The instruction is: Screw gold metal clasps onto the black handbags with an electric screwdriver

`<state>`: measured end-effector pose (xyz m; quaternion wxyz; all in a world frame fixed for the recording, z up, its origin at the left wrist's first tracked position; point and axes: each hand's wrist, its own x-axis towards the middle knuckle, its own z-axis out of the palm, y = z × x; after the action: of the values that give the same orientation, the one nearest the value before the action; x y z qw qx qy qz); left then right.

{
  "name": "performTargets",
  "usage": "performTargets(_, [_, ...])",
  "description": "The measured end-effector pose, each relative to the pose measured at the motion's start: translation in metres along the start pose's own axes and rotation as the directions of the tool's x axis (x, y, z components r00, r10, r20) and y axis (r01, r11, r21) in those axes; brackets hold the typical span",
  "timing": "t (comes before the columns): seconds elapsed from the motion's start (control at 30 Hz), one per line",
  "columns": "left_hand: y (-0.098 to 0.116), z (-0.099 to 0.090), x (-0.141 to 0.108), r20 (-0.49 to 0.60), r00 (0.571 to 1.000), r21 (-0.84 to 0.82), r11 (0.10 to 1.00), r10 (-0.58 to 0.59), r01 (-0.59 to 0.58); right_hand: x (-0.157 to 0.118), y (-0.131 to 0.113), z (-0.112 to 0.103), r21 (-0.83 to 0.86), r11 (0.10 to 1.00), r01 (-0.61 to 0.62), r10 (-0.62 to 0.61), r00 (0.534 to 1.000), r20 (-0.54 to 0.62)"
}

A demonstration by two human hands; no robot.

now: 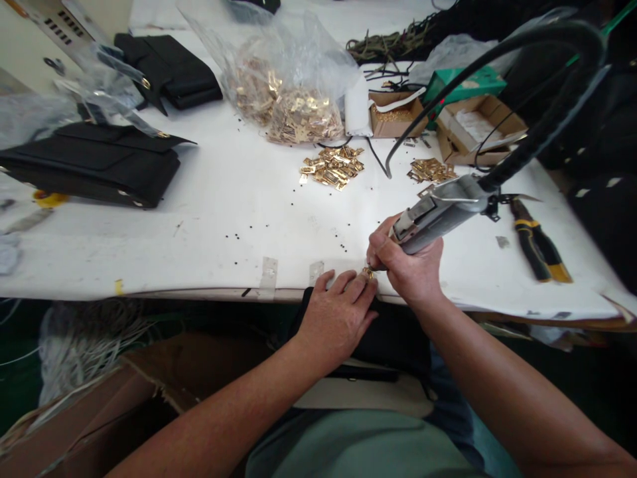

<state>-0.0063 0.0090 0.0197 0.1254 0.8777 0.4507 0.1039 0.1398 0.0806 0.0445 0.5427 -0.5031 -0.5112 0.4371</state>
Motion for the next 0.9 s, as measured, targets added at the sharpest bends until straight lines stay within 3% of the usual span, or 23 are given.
performTargets(0.53, [-0.0050, -0.0026, 0.0016, -0.010, 1.000, 0.029, 0.999, 0.020, -0.019, 0.0019, 0.0009, -0.0012, 0.008, 1.000, -0.004, 0.004, 1.000, -0.015])
performTargets(0.9, [-0.0070, -0.0081, 0.0063, 0.084, 0.995, 0.060, 0.997, 0.046, -0.051, -0.0008, 0.0016, -0.0011, 0.009, 1.000, 0.005, -0.004, 1.000, -0.012])
